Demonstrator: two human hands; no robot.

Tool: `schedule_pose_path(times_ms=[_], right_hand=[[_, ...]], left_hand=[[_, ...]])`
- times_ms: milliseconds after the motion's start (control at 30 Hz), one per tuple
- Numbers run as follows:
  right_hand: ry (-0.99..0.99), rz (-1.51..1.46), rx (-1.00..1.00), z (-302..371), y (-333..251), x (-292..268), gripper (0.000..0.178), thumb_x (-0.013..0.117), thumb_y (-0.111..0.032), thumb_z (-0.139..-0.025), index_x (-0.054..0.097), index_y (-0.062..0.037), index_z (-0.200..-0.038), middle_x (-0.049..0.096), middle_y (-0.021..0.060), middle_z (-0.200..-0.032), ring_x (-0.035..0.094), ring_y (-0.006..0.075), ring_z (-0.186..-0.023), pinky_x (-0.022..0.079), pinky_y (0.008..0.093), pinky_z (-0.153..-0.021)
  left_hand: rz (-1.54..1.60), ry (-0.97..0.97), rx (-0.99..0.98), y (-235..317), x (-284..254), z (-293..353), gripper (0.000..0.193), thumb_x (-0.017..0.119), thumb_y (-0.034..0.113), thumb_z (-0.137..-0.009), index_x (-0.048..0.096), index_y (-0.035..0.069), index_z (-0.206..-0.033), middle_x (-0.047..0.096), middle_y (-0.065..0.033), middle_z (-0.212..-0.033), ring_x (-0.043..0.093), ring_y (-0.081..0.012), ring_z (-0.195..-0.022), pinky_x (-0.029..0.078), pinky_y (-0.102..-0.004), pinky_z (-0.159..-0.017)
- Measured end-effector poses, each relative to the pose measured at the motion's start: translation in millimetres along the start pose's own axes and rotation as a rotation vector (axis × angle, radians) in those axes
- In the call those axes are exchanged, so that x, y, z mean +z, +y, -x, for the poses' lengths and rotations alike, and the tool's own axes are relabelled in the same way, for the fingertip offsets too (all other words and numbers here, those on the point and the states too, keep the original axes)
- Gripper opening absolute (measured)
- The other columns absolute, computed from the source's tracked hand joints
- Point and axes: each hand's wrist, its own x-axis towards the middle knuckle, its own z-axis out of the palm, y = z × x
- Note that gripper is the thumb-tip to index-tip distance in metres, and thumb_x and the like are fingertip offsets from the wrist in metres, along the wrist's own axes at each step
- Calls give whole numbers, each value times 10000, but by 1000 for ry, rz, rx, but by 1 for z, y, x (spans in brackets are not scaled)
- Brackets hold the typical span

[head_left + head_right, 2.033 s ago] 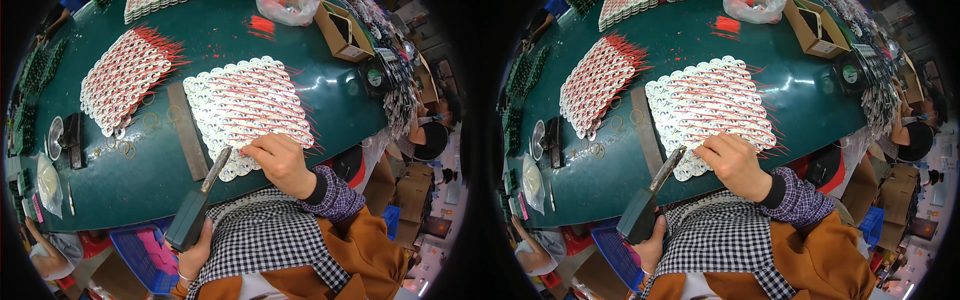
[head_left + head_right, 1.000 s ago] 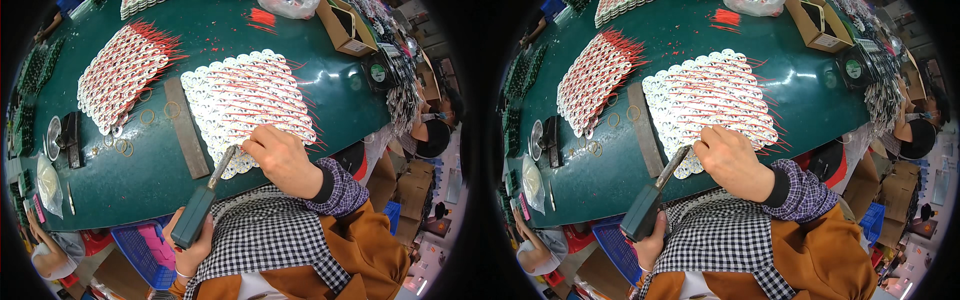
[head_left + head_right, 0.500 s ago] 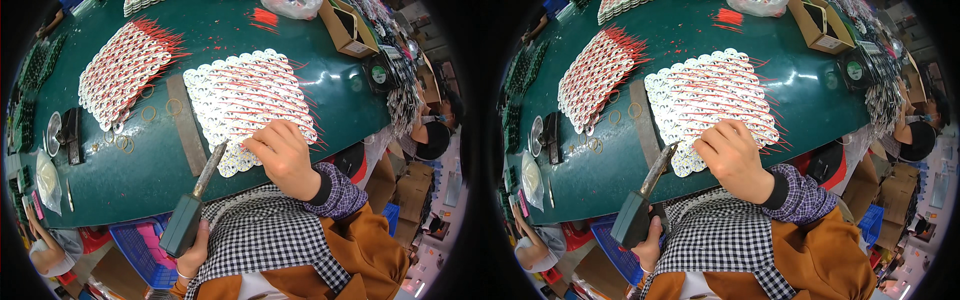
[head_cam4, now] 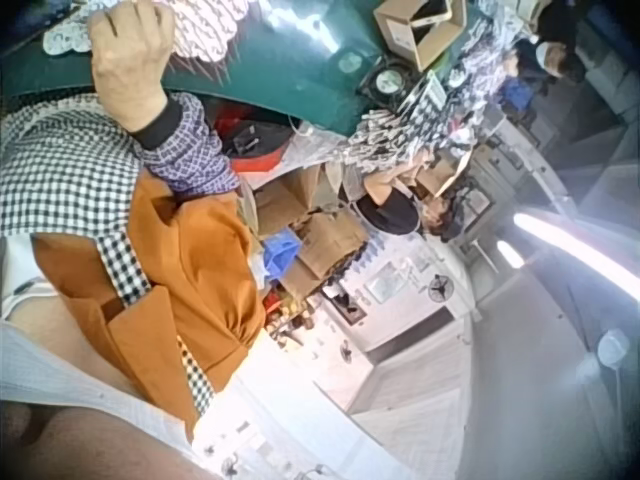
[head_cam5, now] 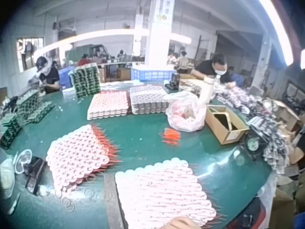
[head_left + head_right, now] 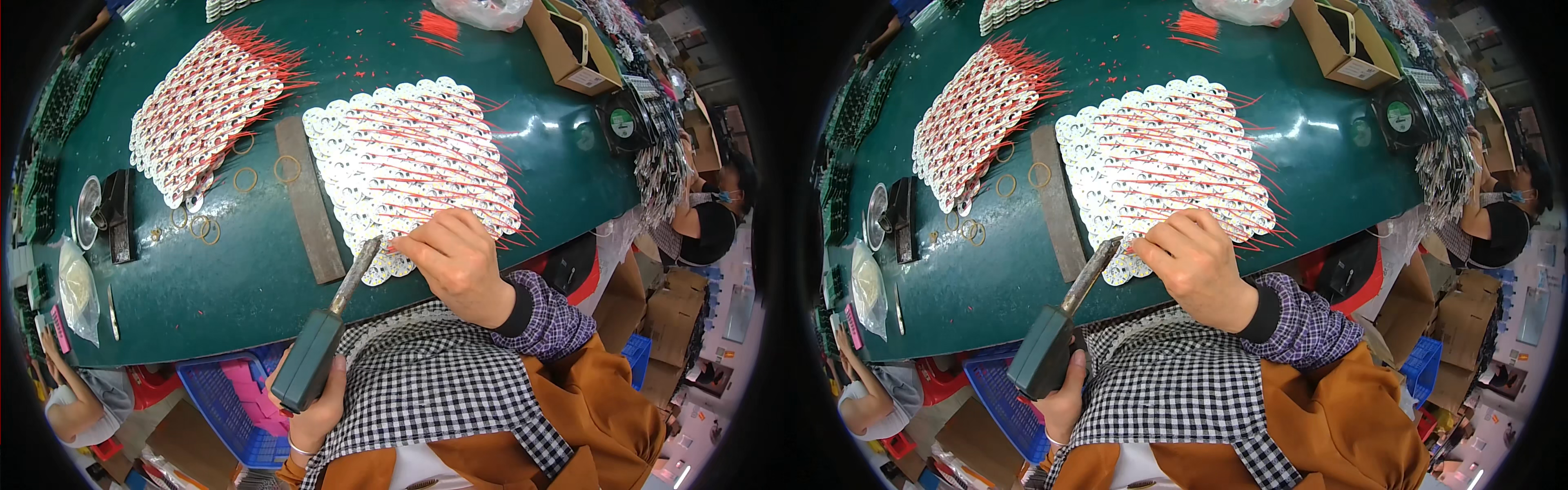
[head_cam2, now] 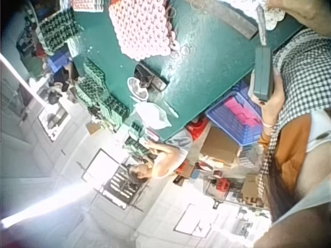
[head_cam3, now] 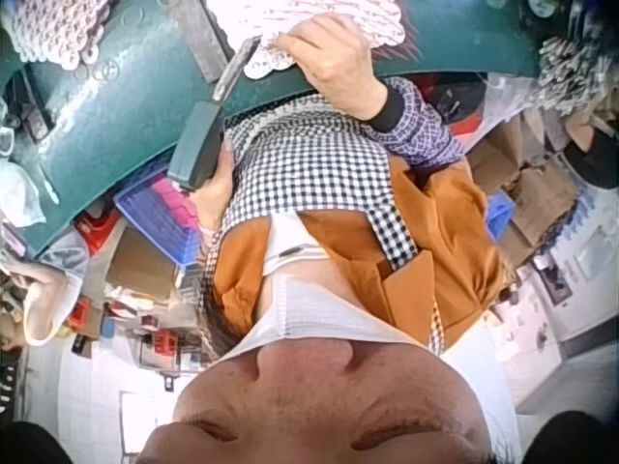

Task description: The person attaches red wires onto circular LED circuit boards on a panel and solders them in place using a soldering iron.

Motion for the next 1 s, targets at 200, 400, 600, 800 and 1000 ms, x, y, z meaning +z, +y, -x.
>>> schedule_pose_path(times_ms=[200, 400, 600, 800, 1000], right_hand=[[20, -3, 0, -1, 0, 2, 205, 689, -57, -721, 701, -54, -925, 617, 22, -820, 610, 203, -788, 477, 354, -752], [40, 7, -3, -2, 0, 3, 201, 716, -29, -700, 709, -55, -900, 615, 19, -789, 604, 201, -733, 480, 355, -710], [50, 17, -6, -2, 0, 4, 195, 711, -29, -701, 710, -50, -895, 609, 25, -783, 602, 203, -730, 482, 355, -708], [47, 5, 8, -2, -2, 3, 200, 713, -25, -701, 713, -51, -900, 609, 26, -797, 603, 205, -739, 480, 355, -711], [70, -5, 35, 0, -6, -4, 227, 720, -2, -696, 722, -54, -918, 614, 26, -807, 601, 205, -743, 469, 356, -707]], left_hand=[[-7, -1, -15, -4, 2, 0, 306, 759, 33, -855, 682, -24, -1146, 713, -120, -1066, 685, -196, -940, 546, -308, -823], [-31, 48, 101, -4, 6, -6, 212, 750, 7, -809, 701, -43, -1009, 692, -113, -897, 655, -185, -740, 509, -293, -652], [-75, 45, 167, 4, 1, -5, 207, 753, 1, -804, 697, -48, -997, 687, -113, -888, 644, -177, -705, 501, -286, -617], [95, 133, 112, -31, 2, 15, 291, 739, -49, -831, 669, -38, -1114, 696, -107, -987, 633, -136, -753, 520, -265, -641], [63, 135, 197, -23, 4, 12, 347, 717, -72, -841, 655, -37, -1180, 701, -116, -1065, 635, -123, -776, 515, -248, -649]])
